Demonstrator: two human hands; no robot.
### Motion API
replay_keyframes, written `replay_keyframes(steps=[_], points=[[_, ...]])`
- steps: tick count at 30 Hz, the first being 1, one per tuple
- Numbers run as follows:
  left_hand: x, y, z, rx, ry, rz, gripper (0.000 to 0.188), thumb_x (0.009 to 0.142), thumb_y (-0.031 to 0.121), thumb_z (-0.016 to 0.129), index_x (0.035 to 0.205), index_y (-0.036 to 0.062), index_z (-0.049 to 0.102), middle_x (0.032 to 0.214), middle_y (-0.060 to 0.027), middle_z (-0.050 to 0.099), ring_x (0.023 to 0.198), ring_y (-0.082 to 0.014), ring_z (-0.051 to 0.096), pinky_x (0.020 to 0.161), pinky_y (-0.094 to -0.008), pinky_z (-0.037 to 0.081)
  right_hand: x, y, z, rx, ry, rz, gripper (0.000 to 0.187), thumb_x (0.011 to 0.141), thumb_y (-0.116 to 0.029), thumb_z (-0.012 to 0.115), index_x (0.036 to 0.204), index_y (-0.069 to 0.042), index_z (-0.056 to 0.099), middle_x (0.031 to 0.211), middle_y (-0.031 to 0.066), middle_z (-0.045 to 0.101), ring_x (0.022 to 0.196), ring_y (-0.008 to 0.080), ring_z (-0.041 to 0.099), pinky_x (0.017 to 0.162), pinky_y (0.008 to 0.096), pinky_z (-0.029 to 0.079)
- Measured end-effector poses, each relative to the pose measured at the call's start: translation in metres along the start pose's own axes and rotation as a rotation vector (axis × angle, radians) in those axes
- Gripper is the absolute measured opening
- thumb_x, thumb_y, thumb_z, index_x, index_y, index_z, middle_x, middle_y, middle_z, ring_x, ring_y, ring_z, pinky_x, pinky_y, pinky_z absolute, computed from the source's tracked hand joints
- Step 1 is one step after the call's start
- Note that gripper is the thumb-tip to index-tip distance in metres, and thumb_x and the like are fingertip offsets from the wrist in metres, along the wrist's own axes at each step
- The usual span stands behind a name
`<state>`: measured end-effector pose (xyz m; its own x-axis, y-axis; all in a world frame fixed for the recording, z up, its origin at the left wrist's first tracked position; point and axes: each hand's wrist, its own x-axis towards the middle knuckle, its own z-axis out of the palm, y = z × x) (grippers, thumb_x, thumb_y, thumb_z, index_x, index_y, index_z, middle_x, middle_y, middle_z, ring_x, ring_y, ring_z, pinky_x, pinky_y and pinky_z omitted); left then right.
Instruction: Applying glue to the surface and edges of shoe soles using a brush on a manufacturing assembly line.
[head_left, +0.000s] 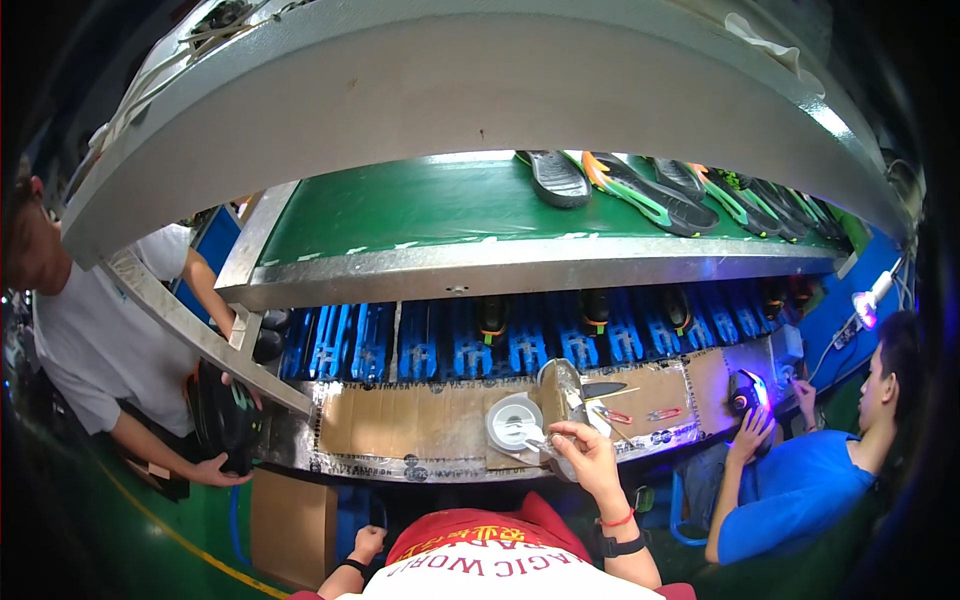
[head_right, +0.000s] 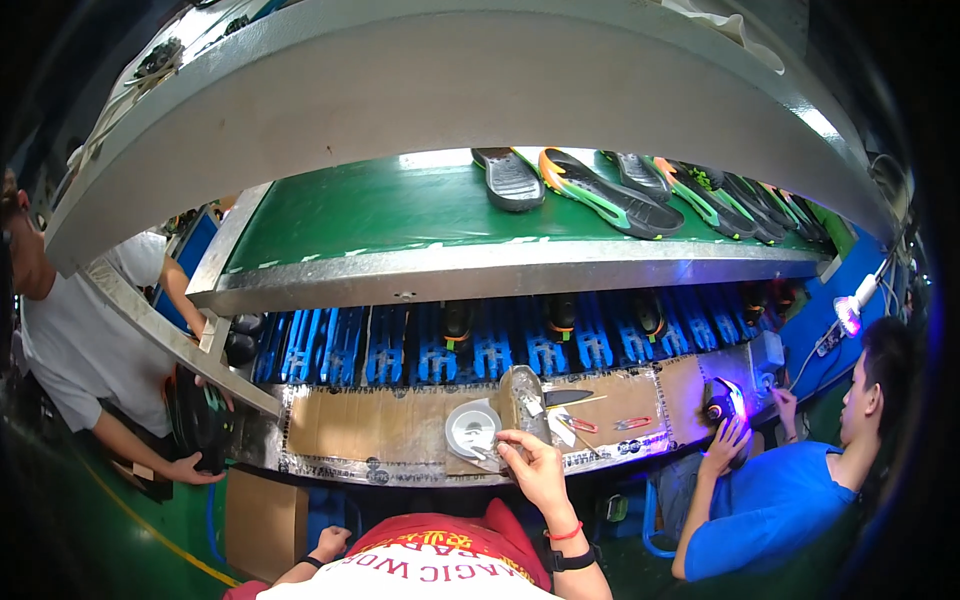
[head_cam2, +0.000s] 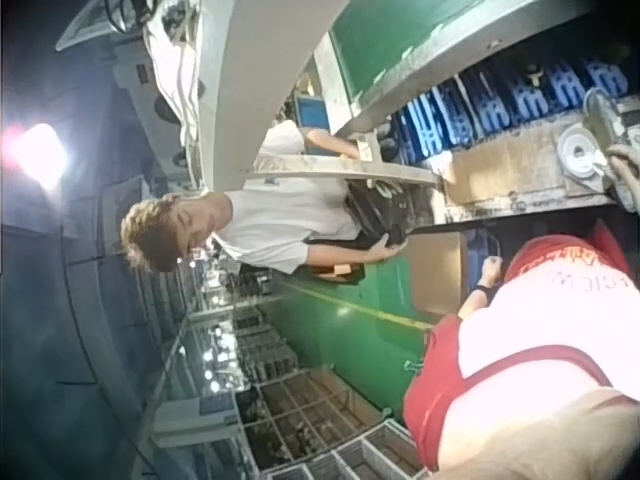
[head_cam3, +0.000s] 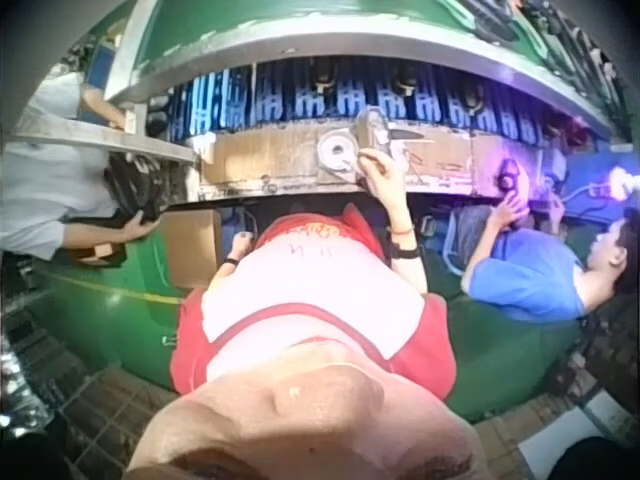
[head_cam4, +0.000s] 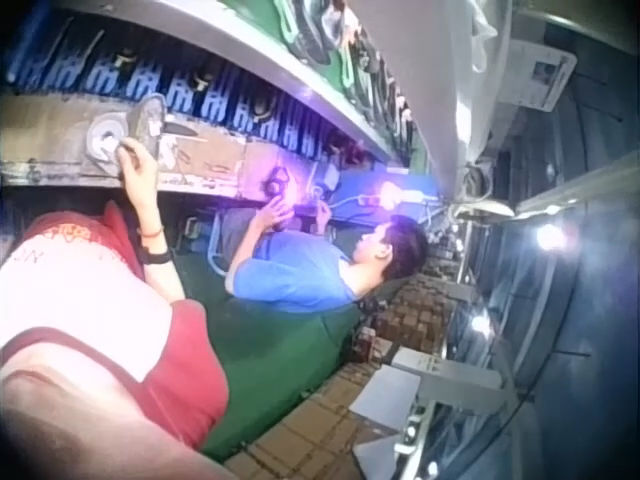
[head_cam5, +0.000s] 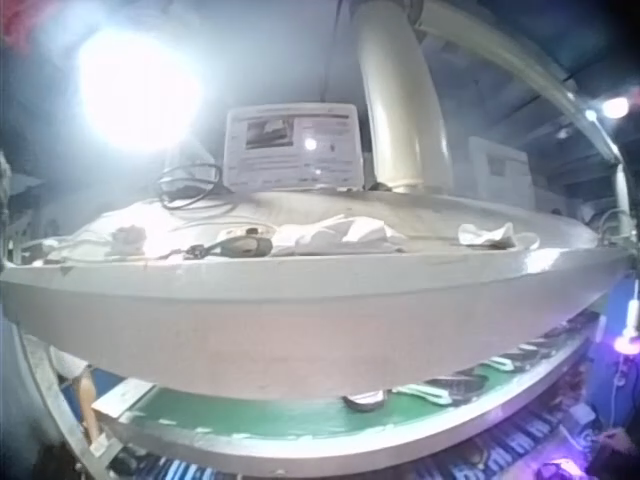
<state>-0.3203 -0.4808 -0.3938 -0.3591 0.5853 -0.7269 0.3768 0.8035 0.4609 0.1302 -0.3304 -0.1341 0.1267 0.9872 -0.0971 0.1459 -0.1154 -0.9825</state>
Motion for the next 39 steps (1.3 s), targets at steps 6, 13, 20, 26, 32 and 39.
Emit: replay_keyframes(steps=[6, 13, 20, 26, 32, 39], points=[[-0.004, -0.067, -0.013, -0.192, -0.011, -0.124, 0.019, 0.088, 0.018, 0.062, 0.095, 0.0005, 0.066, 0.074, -0.0075, 0.063, 0.055, -0.0166, 0.061, 0.051, -0.0294, 0.055, 0.009, -0.006, 0.011, -0.180, -0.100, -0.181, 0.015, 0.086, -0.004, 0.067, 0.099, -0.001, 0.073, 0.096, 0.0088, 0.072, 0.084, 0.0148, 0.067, 0.074, 0.0265, 0.052], [-0.006, -0.038, -0.004, -0.389, -0.067, -0.039, 0.018, 0.092, 0.015, 0.059, 0.104, 0.0015, 0.062, 0.078, -0.0059, 0.061, 0.066, -0.0154, 0.063, 0.060, -0.0286, 0.058, 0.016, -0.010, 0.034, -0.291, -0.202, -0.231, 0.013, 0.083, -0.009, 0.070, 0.094, -0.005, 0.075, 0.097, 0.0130, 0.072, 0.088, 0.0252, 0.070, 0.076, 0.0312, 0.053], [-0.018, -0.029, -0.003, -0.389, -0.087, -0.019, 0.025, 0.095, 0.015, 0.058, 0.115, 0.0005, 0.057, 0.090, -0.0099, 0.064, 0.077, -0.0184, 0.067, 0.069, -0.0301, 0.058, 0.020, -0.013, 0.050, -0.307, -0.259, -0.249, 0.013, 0.082, -0.007, 0.070, 0.094, -0.005, 0.075, 0.096, 0.0125, 0.072, 0.091, 0.0248, 0.070, 0.079, 0.0316, 0.053], [-0.023, -0.067, 0.000, -0.299, -0.066, -0.102, 0.021, 0.093, 0.013, 0.057, 0.110, 0.0011, 0.060, 0.090, -0.0100, 0.067, 0.073, -0.0165, 0.067, 0.066, -0.0298, 0.058, 0.018, -0.010, 0.054, -0.320, -0.253, -0.196, 0.012, 0.083, -0.006, 0.070, 0.095, -0.004, 0.074, 0.095, 0.0120, 0.072, 0.089, 0.0238, 0.070, 0.077, 0.0309, 0.053], [-0.018, -0.081, 0.001, -0.328, -0.069, -0.081, 0.018, 0.091, 0.011, 0.058, 0.107, 0.0014, 0.061, 0.090, -0.0106, 0.068, 0.069, -0.0164, 0.067, 0.062, -0.0291, 0.057, 0.015, -0.008, 0.059, -0.354, -0.252, -0.177, 0.012, 0.083, -0.007, 0.070, 0.095, -0.004, 0.074, 0.093, 0.0126, 0.072, 0.087, 0.0241, 0.070, 0.076, 0.0313, 0.053], [-0.013, -0.053, -0.002, -0.348, -0.064, -0.012, 0.019, 0.092, 0.011, 0.058, 0.108, 0.0014, 0.060, 0.091, -0.0095, 0.067, 0.071, -0.0155, 0.066, 0.064, -0.0287, 0.057, 0.014, -0.008, 0.069, -0.359, -0.272, -0.197, 0.011, 0.084, -0.007, 0.069, 0.093, -0.004, 0.074, 0.093, 0.0133, 0.072, 0.088, 0.0258, 0.070, 0.076, 0.0322, 0.053]])
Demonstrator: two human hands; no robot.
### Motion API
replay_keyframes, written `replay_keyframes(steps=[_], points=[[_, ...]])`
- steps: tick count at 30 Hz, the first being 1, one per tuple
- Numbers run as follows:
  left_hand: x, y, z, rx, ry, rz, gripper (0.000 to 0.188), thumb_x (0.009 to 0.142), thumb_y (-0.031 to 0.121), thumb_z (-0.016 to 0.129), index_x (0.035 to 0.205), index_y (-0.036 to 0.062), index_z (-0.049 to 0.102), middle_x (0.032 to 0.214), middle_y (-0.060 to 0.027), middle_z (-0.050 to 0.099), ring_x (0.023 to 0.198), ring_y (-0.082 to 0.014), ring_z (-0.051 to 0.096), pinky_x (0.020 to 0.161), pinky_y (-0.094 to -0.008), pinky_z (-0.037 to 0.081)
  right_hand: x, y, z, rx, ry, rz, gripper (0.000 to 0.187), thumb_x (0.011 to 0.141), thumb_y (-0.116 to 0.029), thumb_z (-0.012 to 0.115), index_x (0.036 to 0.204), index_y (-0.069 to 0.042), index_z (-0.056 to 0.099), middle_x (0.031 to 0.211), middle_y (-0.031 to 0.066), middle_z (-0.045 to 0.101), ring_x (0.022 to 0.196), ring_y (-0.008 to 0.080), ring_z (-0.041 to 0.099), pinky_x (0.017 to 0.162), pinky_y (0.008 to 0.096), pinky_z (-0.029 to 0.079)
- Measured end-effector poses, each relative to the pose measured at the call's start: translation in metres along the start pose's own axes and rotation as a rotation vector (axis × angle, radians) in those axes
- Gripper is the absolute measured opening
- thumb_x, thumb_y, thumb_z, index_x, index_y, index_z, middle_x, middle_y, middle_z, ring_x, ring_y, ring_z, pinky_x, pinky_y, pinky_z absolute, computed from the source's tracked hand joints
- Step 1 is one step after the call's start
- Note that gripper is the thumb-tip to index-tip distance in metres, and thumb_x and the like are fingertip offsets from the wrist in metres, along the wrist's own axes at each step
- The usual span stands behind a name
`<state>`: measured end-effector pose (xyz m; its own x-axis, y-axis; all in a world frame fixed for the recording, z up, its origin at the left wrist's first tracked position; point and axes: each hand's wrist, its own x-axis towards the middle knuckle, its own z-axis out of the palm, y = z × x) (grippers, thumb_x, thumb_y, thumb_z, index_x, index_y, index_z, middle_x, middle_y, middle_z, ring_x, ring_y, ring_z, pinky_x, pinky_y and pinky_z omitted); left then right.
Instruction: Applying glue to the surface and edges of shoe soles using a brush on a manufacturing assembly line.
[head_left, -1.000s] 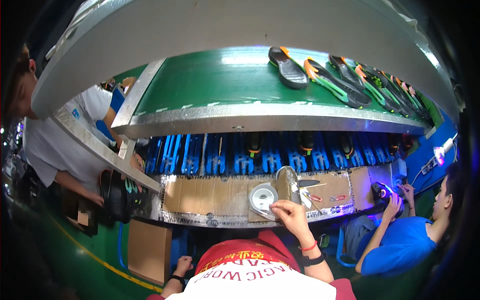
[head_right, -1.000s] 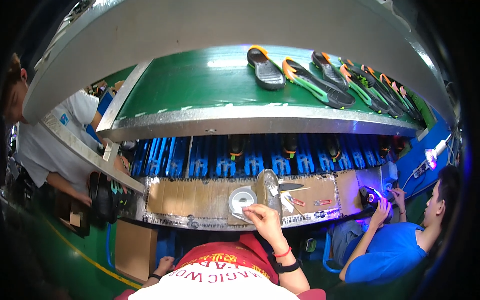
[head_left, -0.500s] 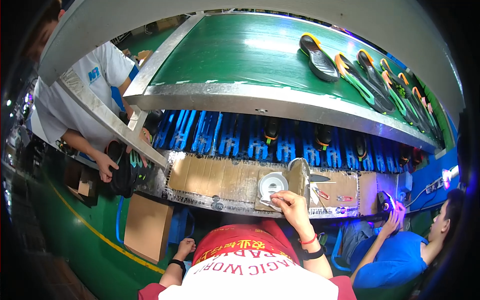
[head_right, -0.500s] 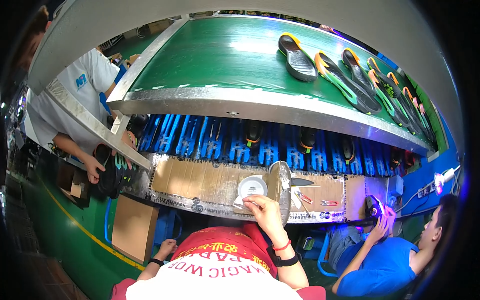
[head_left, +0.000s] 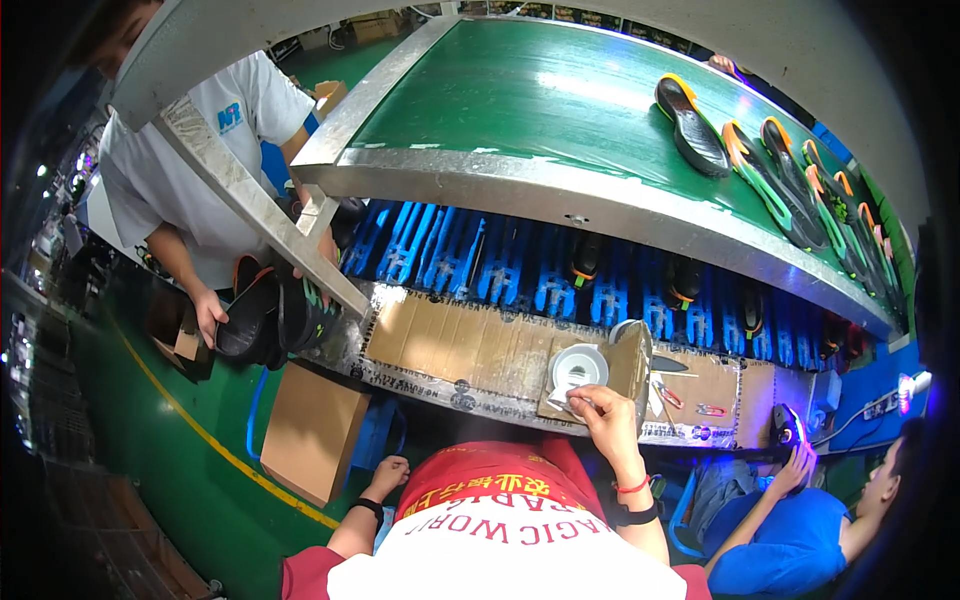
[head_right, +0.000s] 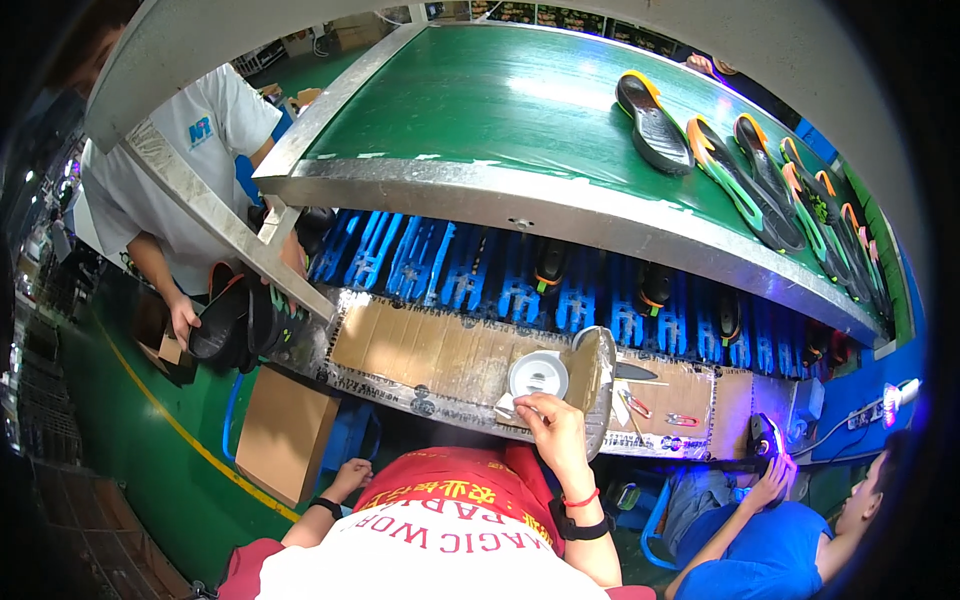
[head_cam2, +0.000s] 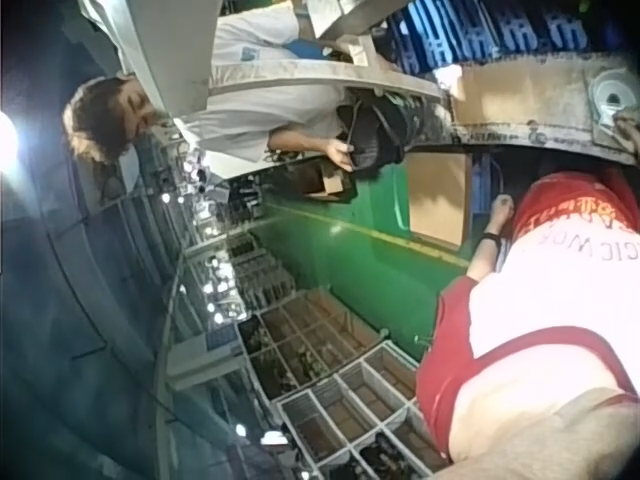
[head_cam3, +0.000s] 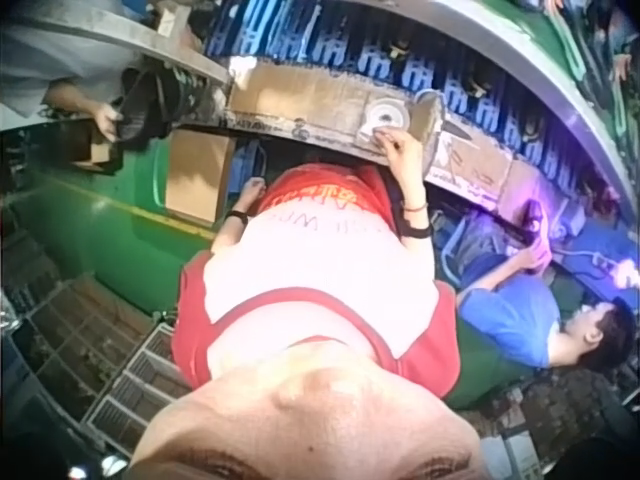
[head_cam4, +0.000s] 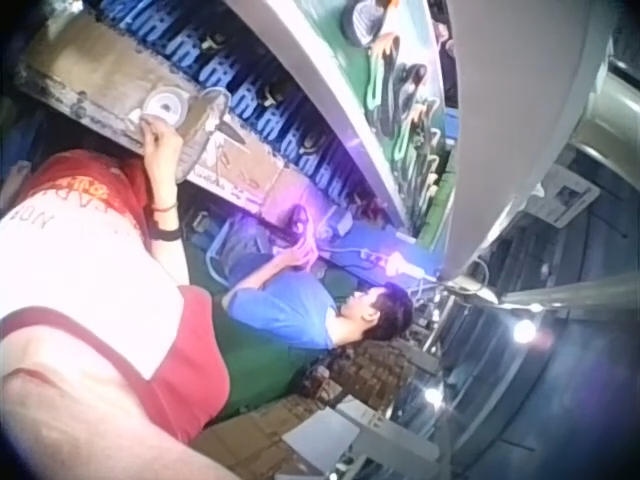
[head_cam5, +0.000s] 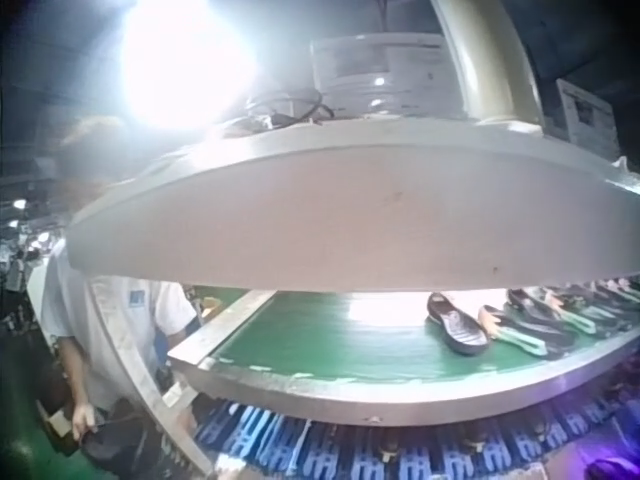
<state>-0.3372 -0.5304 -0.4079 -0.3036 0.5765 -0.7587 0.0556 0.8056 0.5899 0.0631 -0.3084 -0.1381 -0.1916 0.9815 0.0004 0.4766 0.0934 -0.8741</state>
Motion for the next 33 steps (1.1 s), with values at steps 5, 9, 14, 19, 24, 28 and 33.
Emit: replay_keyframes(steps=[5, 9, 14, 19, 24, 28, 33], points=[[0.002, 0.007, 0.000, 0.055, -0.019, 0.028, 0.019, 0.093, 0.011, 0.058, 0.109, 0.0020, 0.060, 0.091, -0.0082, 0.067, 0.072, -0.0150, 0.066, 0.064, -0.0283, 0.056, -0.001, 0.000, 0.004, -0.019, 0.013, -0.032, 0.011, 0.085, -0.008, 0.068, 0.093, -0.003, 0.073, 0.092, 0.0125, 0.072, 0.088, 0.0268, 0.070, 0.076, 0.0329, 0.053], [0.008, 0.000, -0.004, 0.109, -0.031, -0.007, 0.019, 0.092, 0.014, 0.059, 0.107, 0.0029, 0.062, 0.088, -0.0077, 0.068, 0.075, -0.0148, 0.066, 0.066, -0.0282, 0.055, -0.002, -0.002, 0.009, -0.015, 0.012, -0.032, 0.011, 0.085, -0.007, 0.067, 0.093, -0.002, 0.073, 0.091, 0.0129, 0.071, 0.086, 0.0275, 0.070, 0.076, 0.0329, 0.053], [0.019, -0.005, 0.001, 0.379, -0.039, 0.166, 0.023, 0.088, 0.017, 0.061, 0.105, 0.0023, 0.065, 0.091, -0.0100, 0.071, 0.081, -0.0183, 0.068, 0.074, -0.0316, 0.054, -0.006, -0.003, 0.011, -0.028, 0.024, -0.024, 0.012, 0.086, -0.008, 0.066, 0.094, -0.002, 0.073, 0.091, 0.0136, 0.071, 0.086, 0.0293, 0.069, 0.077, 0.0340, 0.053], [0.026, 0.005, 0.012, 0.311, -0.105, 0.190, 0.028, 0.086, 0.020, 0.063, 0.107, 0.0016, 0.066, 0.096, -0.0143, 0.071, 0.090, -0.0242, 0.069, 0.081, -0.0337, 0.053, -0.010, 0.002, 0.012, 0.004, 0.034, 0.044, 0.013, 0.086, -0.008, 0.067, 0.095, -0.002, 0.072, 0.093, 0.0147, 0.071, 0.088, 0.0287, 0.070, 0.076, 0.0341, 0.053], [0.028, 0.024, 0.021, 0.421, -0.101, 0.138, 0.029, 0.088, 0.023, 0.062, 0.108, 0.0014, 0.066, 0.098, -0.0156, 0.071, 0.093, -0.0253, 0.069, 0.083, -0.0334, 0.053, -0.014, 0.007, 0.013, 0.023, 0.038, 0.116, 0.013, 0.085, -0.010, 0.068, 0.095, -0.002, 0.072, 0.092, 0.0158, 0.071, 0.085, 0.0281, 0.070, 0.073, 0.0340, 0.053], [0.025, 0.040, 0.026, 0.512, -0.111, 0.144, 0.031, 0.089, 0.026, 0.061, 0.109, 0.0025, 0.066, 0.099, -0.0155, 0.071, 0.093, -0.0263, 0.069, 0.084, -0.0345, 0.053, -0.016, 0.006, 0.011, -0.032, 0.061, 0.065, 0.014, 0.085, -0.011, 0.069, 0.095, -0.002, 0.073, 0.089, 0.0148, 0.071, 0.078, 0.0277, 0.070, 0.067, 0.0332, 0.053], [0.022, 0.047, 0.028, 0.569, -0.116, 0.122, 0.035, 0.088, 0.030, 0.061, 0.111, 0.0036, 0.067, 0.100, -0.0161, 0.071, 0.094, -0.0271, 0.069, 0.086, -0.0352, 0.052, -0.014, 0.005, 0.010, -0.021, 0.084, 0.022, 0.012, 0.085, -0.011, 0.070, 0.093, -0.002, 0.073, 0.090, 0.0141, 0.072, 0.077, 0.0265, 0.069, 0.065, 0.0322, 0.052]])
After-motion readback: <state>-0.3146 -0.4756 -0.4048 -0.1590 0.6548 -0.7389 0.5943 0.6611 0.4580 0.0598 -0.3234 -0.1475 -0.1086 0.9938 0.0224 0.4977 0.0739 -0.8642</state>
